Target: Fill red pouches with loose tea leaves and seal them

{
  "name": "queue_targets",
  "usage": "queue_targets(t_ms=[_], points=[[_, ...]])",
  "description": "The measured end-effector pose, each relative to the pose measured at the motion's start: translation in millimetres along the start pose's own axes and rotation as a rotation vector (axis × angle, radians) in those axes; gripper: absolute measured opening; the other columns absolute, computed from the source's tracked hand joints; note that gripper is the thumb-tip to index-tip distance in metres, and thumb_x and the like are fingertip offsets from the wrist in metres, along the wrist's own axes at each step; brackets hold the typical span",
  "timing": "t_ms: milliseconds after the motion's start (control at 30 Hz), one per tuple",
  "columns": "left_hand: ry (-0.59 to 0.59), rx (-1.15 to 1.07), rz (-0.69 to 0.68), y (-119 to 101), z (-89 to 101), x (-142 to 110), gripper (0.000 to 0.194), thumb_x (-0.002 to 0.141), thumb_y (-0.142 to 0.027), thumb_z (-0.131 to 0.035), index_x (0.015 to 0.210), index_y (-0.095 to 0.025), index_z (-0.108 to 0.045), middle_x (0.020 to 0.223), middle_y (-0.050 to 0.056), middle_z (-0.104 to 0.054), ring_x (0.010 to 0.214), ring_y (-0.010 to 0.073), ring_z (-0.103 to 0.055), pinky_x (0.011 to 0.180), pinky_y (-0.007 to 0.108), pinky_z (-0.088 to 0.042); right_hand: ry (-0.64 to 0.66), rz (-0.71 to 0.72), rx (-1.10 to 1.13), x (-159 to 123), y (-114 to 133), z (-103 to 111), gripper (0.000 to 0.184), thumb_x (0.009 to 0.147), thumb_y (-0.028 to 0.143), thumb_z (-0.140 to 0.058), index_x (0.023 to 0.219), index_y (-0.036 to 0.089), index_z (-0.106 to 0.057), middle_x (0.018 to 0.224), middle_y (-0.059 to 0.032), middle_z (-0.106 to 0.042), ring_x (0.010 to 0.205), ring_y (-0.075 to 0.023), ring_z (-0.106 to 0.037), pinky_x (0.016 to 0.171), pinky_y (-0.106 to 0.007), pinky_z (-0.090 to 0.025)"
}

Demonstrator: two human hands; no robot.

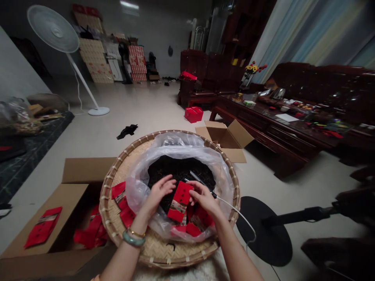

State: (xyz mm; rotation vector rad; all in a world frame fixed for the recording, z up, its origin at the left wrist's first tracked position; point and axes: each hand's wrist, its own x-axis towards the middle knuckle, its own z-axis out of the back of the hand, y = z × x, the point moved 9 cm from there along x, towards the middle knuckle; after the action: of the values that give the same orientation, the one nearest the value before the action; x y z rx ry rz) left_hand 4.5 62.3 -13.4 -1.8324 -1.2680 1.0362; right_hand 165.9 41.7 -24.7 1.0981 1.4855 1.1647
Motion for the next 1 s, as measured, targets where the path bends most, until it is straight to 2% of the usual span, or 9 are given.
queue_targets(t_ms=[67,133,267,400,533,667,833,900,1000], points=[[0.129,0.214,0.112,26,-20.7,-2,0.046,0.059,-0.024,-0.076,0.102,-0.011,-0.065,0.085,0.01,-0.072,0.075,0.0201,-0.066,0.068,0.028,-0.05,-0.043,0.071,-0.095,1,6,3,0.038,0.076,0.031,-0.055,0.112,0.019,-0.054,0.072,0.0012,-0.057,0.053,-0.0102,-0.054,0.046,-0.023,-0.047],[0.182,0.312,0.131,37,-28.9,-3,0.039,0.062,-0.029,-0.073,0.095,-0.009,-0.068,0.077,0.008,-0.072,0.068,0.0193,-0.066,0.064,0.028,-0.05,-0.095,0.191,-0.304,-1,17,4,0.037,0.08,0.027,-0.051,0.117,0.021,-0.055,0.086,-0.004,-0.059,0.066,-0.0137,-0.058,0.055,-0.027,-0.051],[0.118,0.372,0.036,34,-21.2,1,0.035,0.064,-0.031,-0.069,0.092,-0.01,-0.069,0.076,0.004,-0.072,0.065,0.0173,-0.065,0.063,0.027,-0.05,-0.224,0.478,-0.772,-15,42,-8,0.04,0.085,0.018,-0.045,0.124,0.023,-0.052,0.103,-0.01,-0.056,0.094,-0.0206,-0.054,0.081,-0.037,-0.048],[0.108,0.404,-0.004,33,-16.5,3,0.035,0.067,-0.032,-0.066,0.094,-0.01,-0.069,0.077,0.004,-0.071,0.064,0.0166,-0.064,0.061,0.027,-0.05,-0.327,0.667,-0.986,-30,56,-22,0.037,0.086,0.016,-0.045,0.121,0.024,-0.054,0.11,-0.012,-0.052,0.102,-0.0235,-0.048,0.084,-0.04,-0.045],[0.111,0.479,-0.026,31,-20.2,0,0.034,0.067,-0.031,-0.065,0.094,-0.011,-0.069,0.078,0.003,-0.072,0.067,0.0178,-0.064,0.064,0.028,-0.05,-0.384,0.663,-1.049,-29,63,-21,0.015,0.085,0.022,-0.051,0.092,0.018,-0.063,0.089,-0.0096,-0.054,0.085,-0.0219,-0.049,0.071,-0.036,-0.046],[0.114,0.538,-0.074,22,-26.1,-2,0.033,0.068,-0.038,-0.064,0.088,-0.012,-0.07,0.074,0.003,-0.07,0.067,0.0171,-0.062,0.062,0.026,-0.048,-0.225,0.68,-1.019,-24,70,-28,0.013,0.084,0.017,-0.049,0.075,0.018,-0.058,0.074,-0.0058,-0.055,0.075,-0.0198,-0.048,0.066,-0.033,-0.043],[0.081,0.457,0.111,28,-18.3,-6,0.054,0.074,-0.061,-0.049,0.082,-0.01,-0.066,0.049,-0.001,-0.058,0.042,0.0122,-0.054,0.043,0.021,-0.04,-0.113,0.689,-0.795,-28,75,-30,0.011,0.08,0.012,-0.049,0.074,0.019,-0.054,0.073,-0.0037,-0.055,0.073,-0.0166,-0.05,0.065,-0.029,-0.042],[0.15,0.405,0.18,33,-23.0,-10,0.05,0.073,-0.058,-0.053,0.085,-0.011,-0.064,0.057,0.0,-0.061,0.047,0.0123,-0.056,0.046,0.022,-0.042,-0.067,0.701,-0.744,-31,75,-34,0.011,0.078,0.012,-0.048,0.071,0.019,-0.052,0.073,-0.0035,-0.055,0.071,-0.0157,-0.05,0.064,-0.028,-0.042],[0.268,0.361,0.176,30,-35.2,-16,0.042,0.072,-0.051,-0.06,0.088,-0.013,-0.062,0.078,0.003,-0.065,0.066,0.014,-0.059,0.059,0.025,-0.046,0.024,0.719,-0.736,-36,73,-41,0.012,0.077,0.012,-0.049,0.068,0.019,-0.049,0.069,-0.0018,-0.055,0.066,-0.0143,-0.049,0.063,-0.027,-0.039]])
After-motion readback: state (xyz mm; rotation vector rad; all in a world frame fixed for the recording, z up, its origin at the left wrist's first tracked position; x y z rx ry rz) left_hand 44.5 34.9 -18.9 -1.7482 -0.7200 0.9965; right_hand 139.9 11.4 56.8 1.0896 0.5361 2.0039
